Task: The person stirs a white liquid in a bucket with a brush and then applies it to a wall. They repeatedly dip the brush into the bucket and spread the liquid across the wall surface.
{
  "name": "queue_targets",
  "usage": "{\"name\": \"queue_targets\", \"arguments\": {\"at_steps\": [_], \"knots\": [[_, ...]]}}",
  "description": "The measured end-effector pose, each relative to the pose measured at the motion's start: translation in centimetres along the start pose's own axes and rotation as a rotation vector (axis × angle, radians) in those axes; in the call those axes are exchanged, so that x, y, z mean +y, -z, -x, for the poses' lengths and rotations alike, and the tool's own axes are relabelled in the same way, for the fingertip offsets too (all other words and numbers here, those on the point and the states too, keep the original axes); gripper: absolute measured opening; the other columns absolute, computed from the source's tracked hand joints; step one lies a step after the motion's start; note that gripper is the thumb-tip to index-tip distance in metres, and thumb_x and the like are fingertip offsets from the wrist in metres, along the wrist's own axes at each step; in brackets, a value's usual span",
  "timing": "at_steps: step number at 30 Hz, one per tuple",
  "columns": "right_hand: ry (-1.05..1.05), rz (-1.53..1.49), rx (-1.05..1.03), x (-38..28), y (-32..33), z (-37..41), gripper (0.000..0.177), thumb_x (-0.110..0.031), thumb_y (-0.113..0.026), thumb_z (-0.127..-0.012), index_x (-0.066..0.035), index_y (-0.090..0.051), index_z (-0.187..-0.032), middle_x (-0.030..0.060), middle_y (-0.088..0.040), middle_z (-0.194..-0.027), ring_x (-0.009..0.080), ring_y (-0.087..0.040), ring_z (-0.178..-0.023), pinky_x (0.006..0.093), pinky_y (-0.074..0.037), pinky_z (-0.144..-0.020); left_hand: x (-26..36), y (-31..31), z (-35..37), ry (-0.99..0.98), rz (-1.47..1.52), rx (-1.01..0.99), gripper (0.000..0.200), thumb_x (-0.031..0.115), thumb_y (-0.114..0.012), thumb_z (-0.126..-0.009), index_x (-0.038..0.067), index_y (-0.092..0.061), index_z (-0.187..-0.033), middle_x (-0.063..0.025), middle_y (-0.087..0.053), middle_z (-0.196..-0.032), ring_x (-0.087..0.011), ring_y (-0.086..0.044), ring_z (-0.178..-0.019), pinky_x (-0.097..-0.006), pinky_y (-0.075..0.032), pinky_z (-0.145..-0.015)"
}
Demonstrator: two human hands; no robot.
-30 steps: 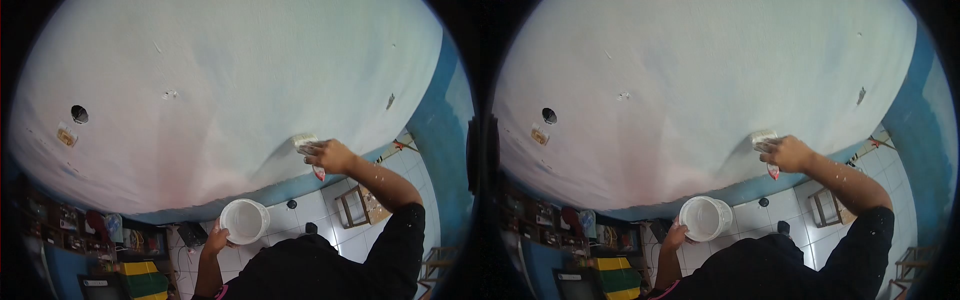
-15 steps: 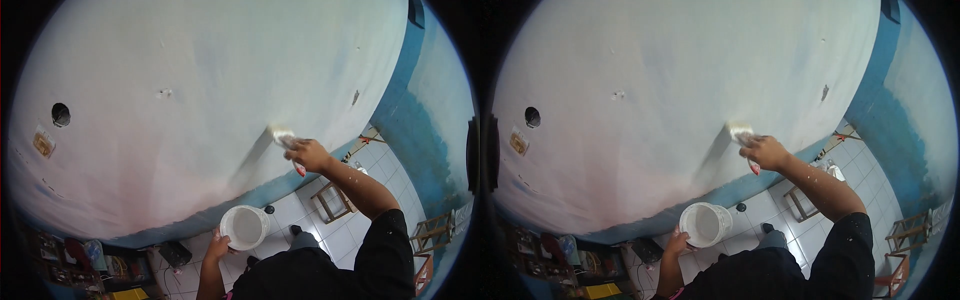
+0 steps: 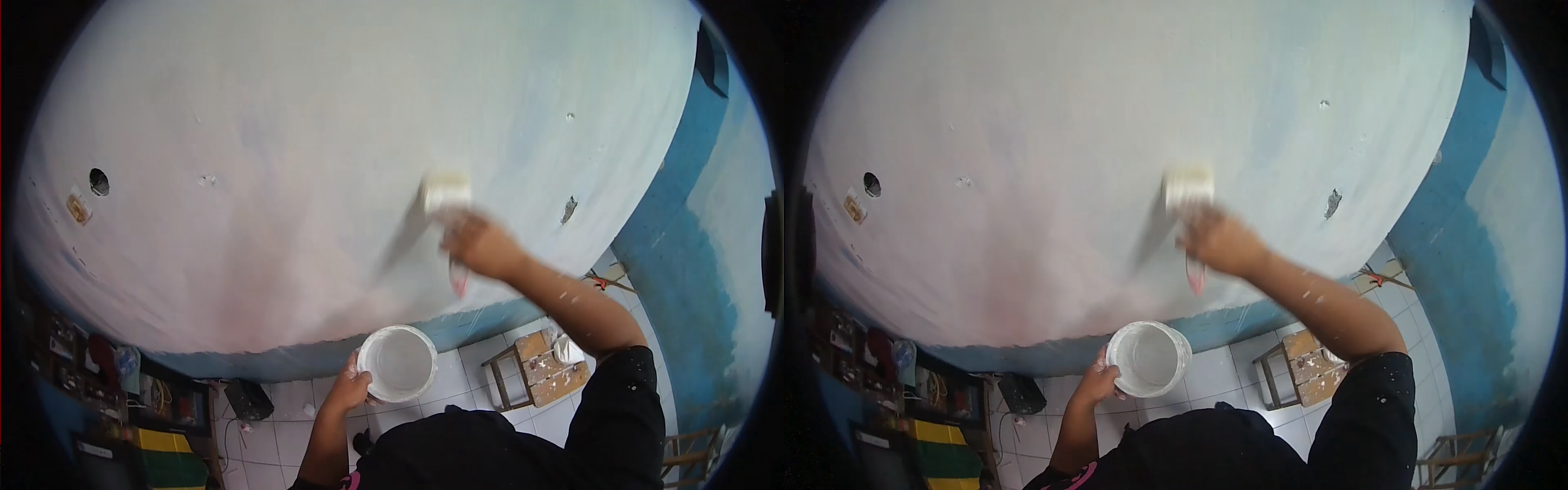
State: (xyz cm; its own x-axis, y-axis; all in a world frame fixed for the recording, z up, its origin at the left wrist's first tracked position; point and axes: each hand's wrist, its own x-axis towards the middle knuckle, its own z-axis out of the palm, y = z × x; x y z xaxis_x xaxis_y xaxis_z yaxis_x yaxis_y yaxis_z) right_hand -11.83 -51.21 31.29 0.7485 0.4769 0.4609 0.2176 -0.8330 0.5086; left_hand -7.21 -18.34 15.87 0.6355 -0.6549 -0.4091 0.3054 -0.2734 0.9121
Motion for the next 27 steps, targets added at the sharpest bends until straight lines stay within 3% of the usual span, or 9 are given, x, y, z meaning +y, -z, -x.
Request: {"name": "queue_targets", "arguments": {"at_steps": [1,3,6,12,16,20,23,25,27], "knots": [[0.110,-0.155,-0.047,-1.8,-2.1,2.2,0.015,-0.015,-0.057,-0.077,-0.014,-0.063,-0.091,0.0115,-0.058,-0.118,0.0230,-0.061,-0.101,0.0394,-0.048,-0.087,0.1,-1.2,0.0,0.001,-0.010,0.002,0.066,0.001,-0.036,-0.079,0.009,-0.015,-0.140,-0.0210,-0.054,-0.110,-0.0287,-0.066,-0.063,-0.0300,-0.054,-0.042],[0.039,-0.438,-0.821,-2.3,-1.0,2.8,0.019,-0.016,-0.056,-0.078,-0.018,-0.061,-0.096,0.0098,-0.061,-0.112,0.0236,-0.065,-0.085,0.0395,-0.053,-0.071,-0.1,-3.1,0.2,-0.018,-0.004,0.010,0.066,0.001,-0.036,-0.079,0.009,-0.014,-0.140,-0.0212,-0.054,-0.111,-0.0285,-0.066,-0.062,-0.0304,-0.054,-0.042],[0.039,-0.413,-0.483,2.1,-1.5,3.3,0.020,-0.018,-0.052,-0.081,-0.017,-0.059,-0.100,0.0089,-0.065,-0.087,0.0275,-0.065,-0.074,0.0419,-0.051,-0.063,-0.3,-5.3,0.3,0.022,0.049,0.090,0.066,0.001,-0.036,-0.079,0.008,-0.015,-0.140,-0.0212,-0.054,-0.112,-0.0284,-0.066,-0.063,-0.0302,-0.054,-0.043],[-0.100,-0.242,0.500,9.1,9.6,-1.8,0.019,-0.009,-0.064,-0.064,-0.010,-0.060,-0.082,0.0110,-0.061,-0.115,0.0278,-0.063,-0.096,0.0367,-0.051,-0.082,-0.8,-7.9,0.1,0.072,0.055,0.166,0.064,0.002,-0.037,-0.078,0.007,-0.018,-0.139,-0.0215,-0.055,-0.110,-0.0275,-0.066,-0.063,-0.0283,-0.054,-0.044],[0.045,-0.094,0.208,4.8,1.2,0.3,0.013,-0.018,-0.058,-0.076,-0.010,-0.060,-0.086,0.0189,-0.046,-0.133,0.0355,-0.046,-0.121,0.0479,-0.038,-0.100,0.2,-8.7,0.6,0.048,0.079,0.225,0.061,0.001,-0.037,-0.077,0.007,-0.023,-0.137,-0.0204,-0.056,-0.106,-0.0269,-0.066,-0.062,-0.0278,-0.054,-0.044],[0.152,-0.369,-0.086,-1.7,-5.7,5.3,0.014,-0.018,-0.054,-0.081,-0.009,-0.062,-0.089,0.0197,-0.053,-0.124,0.0358,-0.055,-0.112,0.0469,-0.042,-0.096,-1.2,-8.2,1.3,0.048,0.101,0.271,0.059,0.001,-0.037,-0.077,0.006,-0.026,-0.135,-0.0201,-0.057,-0.105,-0.0267,-0.066,-0.062,-0.0290,-0.055,-0.045],[0.038,-0.552,-0.741,0.2,-2.3,2.4,0.017,-0.017,-0.058,-0.077,-0.010,-0.062,-0.093,0.0139,-0.059,-0.113,0.0324,-0.062,-0.096,0.0437,-0.049,-0.081,-3.4,-7.6,1.8,0.075,0.130,0.301,0.060,0.001,-0.038,-0.076,0.003,-0.027,-0.135,-0.0212,-0.057,-0.105,-0.0288,-0.066,-0.066,-0.0325,-0.057,-0.047],[0.117,-0.527,-0.344,3.3,-0.5,1.4,0.038,-0.015,-0.063,-0.068,-0.010,-0.057,-0.106,0.0076,-0.066,-0.091,0.0258,-0.065,-0.076,0.0390,-0.051,-0.066,-3.9,-6.9,2.0,0.113,0.110,0.293,0.061,0.001,-0.039,-0.075,0.001,-0.026,-0.135,-0.0219,-0.057,-0.107,-0.0303,-0.067,-0.071,-0.0345,-0.059,-0.048],[-0.049,-0.603,-0.065,6.3,4.1,-0.5,0.030,-0.003,-0.064,-0.061,-0.008,-0.061,-0.090,0.0067,-0.066,-0.088,0.0264,-0.065,-0.076,0.0351,-0.052,-0.067,-4.0,-6.1,2.2,0.167,0.077,0.261,0.060,0.001,-0.038,-0.076,0.000,-0.025,-0.135,-0.0222,-0.056,-0.109,-0.0311,-0.067,-0.076,-0.0353,-0.059,-0.050]]}}
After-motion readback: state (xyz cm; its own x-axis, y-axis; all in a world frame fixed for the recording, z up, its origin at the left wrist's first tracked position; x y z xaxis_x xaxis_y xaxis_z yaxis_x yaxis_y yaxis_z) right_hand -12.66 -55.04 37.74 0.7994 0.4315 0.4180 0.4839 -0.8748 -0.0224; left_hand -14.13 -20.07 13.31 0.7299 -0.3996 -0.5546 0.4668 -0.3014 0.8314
